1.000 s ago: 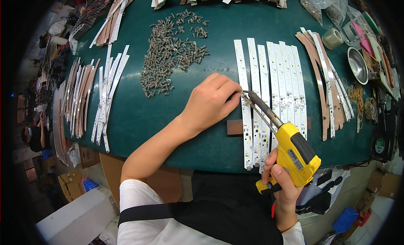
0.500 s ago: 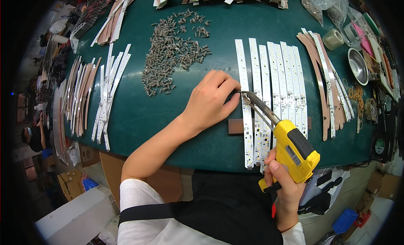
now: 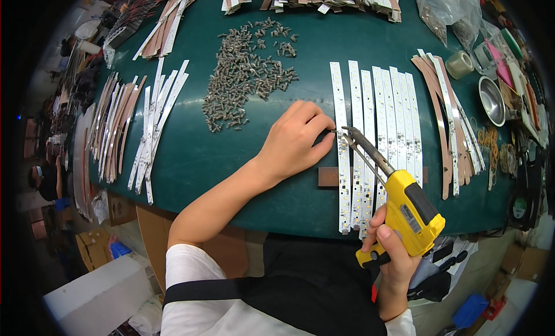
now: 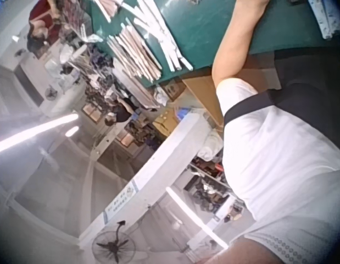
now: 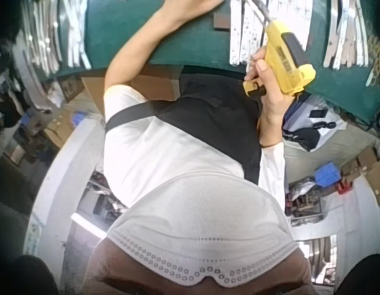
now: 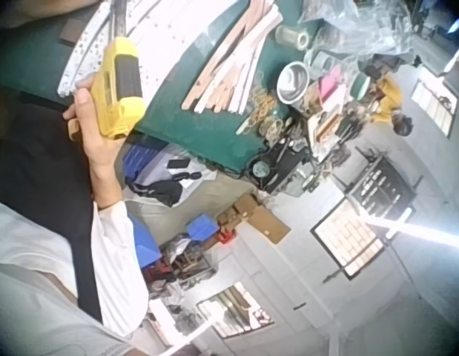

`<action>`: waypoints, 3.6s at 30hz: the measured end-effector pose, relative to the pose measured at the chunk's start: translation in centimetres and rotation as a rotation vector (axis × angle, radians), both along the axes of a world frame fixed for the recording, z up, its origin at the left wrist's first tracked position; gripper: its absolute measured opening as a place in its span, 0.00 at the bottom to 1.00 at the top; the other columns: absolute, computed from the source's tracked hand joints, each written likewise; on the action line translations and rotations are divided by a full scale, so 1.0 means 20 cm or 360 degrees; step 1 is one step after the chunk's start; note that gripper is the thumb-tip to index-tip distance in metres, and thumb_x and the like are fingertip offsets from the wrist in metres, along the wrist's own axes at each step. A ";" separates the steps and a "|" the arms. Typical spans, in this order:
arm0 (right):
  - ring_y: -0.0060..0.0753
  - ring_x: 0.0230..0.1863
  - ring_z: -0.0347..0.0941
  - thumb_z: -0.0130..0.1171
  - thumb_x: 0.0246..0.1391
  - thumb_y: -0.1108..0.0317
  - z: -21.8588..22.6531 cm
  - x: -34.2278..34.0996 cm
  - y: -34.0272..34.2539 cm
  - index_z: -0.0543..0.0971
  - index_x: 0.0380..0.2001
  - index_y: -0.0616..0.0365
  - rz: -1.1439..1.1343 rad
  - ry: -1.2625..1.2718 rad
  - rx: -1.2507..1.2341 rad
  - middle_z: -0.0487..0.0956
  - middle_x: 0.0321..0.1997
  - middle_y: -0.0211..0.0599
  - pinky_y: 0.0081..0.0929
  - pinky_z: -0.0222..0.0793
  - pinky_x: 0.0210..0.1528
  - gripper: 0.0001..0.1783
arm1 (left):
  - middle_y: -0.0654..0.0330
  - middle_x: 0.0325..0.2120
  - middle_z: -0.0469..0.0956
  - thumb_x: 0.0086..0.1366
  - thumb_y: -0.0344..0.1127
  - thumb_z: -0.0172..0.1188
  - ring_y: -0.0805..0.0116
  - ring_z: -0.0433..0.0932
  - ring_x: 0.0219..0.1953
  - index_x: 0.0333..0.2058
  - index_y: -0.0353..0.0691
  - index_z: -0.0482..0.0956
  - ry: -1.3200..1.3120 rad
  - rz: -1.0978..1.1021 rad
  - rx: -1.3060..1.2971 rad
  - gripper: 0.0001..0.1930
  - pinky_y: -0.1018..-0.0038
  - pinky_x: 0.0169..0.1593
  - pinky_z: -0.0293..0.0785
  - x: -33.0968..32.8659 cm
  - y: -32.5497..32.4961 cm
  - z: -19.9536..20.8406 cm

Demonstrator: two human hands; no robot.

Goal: The person arranges LED strips on a work table, places small components from a pile onto the strips by hand, and solders them using a handheld soldering gun.

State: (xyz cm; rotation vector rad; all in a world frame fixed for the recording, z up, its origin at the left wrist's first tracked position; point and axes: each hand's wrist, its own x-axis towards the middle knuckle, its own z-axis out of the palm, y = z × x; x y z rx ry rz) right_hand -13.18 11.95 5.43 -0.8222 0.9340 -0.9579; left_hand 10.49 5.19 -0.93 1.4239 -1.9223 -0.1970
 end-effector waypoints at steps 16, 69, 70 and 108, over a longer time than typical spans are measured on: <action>0.26 0.29 0.72 0.57 0.49 0.79 0.01 -0.01 0.00 0.67 0.54 0.67 -0.0066 -0.0009 -0.0056 0.75 0.38 0.44 0.20 0.74 0.25 0.26 | 0.60 0.29 0.73 0.50 0.27 0.64 0.60 0.72 0.35 0.31 0.40 0.78 0.0012 -0.0014 -0.0018 0.08 0.69 0.37 0.71 0.01 0.00 0.00; 0.26 0.30 0.73 0.57 0.50 0.79 -0.01 -0.17 0.02 0.65 0.56 0.64 -0.0153 -0.0133 -0.0125 0.74 0.39 0.44 0.20 0.73 0.23 0.28 | 0.63 0.26 0.78 0.51 0.27 0.63 0.64 0.73 0.33 0.30 0.41 0.80 -0.0028 -0.0135 -0.0004 0.06 0.69 0.38 0.70 -0.11 -0.11 0.06; 0.26 0.29 0.72 0.57 0.50 0.79 -0.02 -0.17 0.02 0.65 0.56 0.64 -0.0161 -0.0148 -0.0132 0.74 0.39 0.45 0.20 0.73 0.23 0.28 | 0.63 0.26 0.78 0.51 0.27 0.63 0.64 0.73 0.33 0.30 0.41 0.80 -0.0044 -0.0130 0.0007 0.06 0.69 0.38 0.69 -0.11 -0.11 0.05; 0.21 0.19 0.70 0.60 0.50 0.80 0.03 -0.07 -0.08 0.74 0.45 0.67 0.0016 0.0172 0.0000 0.77 0.32 0.38 0.18 0.67 0.17 0.17 | 0.61 0.32 0.72 0.48 0.30 0.65 0.64 0.69 0.34 0.27 0.43 0.81 -0.0103 0.0035 -0.0088 0.06 0.69 0.39 0.67 -0.10 -0.09 0.04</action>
